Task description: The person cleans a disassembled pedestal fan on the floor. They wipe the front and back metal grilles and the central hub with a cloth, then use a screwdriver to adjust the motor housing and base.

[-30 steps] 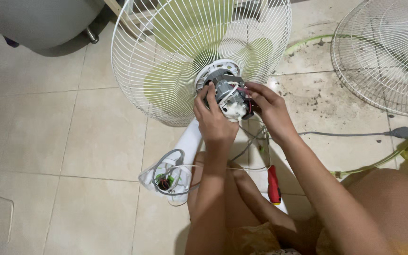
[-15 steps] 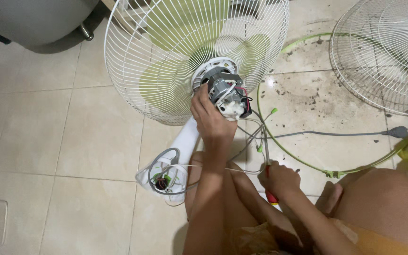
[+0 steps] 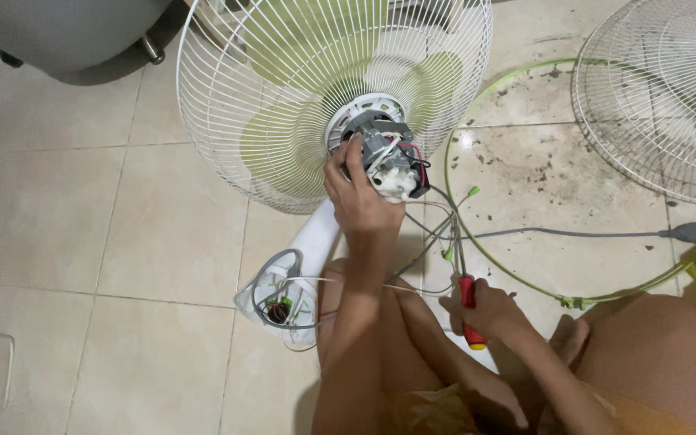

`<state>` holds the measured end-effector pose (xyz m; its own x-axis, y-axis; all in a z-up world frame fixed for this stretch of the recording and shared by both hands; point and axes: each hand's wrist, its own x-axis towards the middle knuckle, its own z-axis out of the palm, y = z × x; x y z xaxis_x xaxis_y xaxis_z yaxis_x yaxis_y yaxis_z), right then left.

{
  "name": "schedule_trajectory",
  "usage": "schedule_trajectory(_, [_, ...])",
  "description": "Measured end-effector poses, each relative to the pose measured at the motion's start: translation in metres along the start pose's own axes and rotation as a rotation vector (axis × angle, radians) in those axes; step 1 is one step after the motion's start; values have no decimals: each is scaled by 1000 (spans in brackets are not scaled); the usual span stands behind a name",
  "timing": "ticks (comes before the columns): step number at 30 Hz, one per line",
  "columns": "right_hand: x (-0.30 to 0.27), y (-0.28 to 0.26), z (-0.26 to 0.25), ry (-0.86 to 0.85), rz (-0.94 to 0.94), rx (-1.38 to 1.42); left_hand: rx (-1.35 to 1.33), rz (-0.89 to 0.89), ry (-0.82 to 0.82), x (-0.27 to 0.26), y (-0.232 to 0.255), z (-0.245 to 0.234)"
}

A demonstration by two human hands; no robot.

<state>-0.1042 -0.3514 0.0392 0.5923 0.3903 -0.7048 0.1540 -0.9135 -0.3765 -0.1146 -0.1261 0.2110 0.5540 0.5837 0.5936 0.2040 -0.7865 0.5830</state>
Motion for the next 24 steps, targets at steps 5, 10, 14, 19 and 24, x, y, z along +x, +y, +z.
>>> schedule_trajectory(5, [-45,-18,-62,47,-47,-87,47,3,-7,-1,-2,6])
schedule_trajectory(10, [-113,-49,-135,-85,156,-176,53,14,-9,-3,-4,5])
schedule_trajectory(14, [-162,-55,-180,-151,99,-306,64,-36,-30,1,-7,5])
schedule_trajectory(19, [-190,-52,-192,-13,138,-536,32,-44,2,5,-8,2])
schedule_trajectory(24, [-188,-46,-193,191,88,-470,18,-62,-1,5,-8,0])
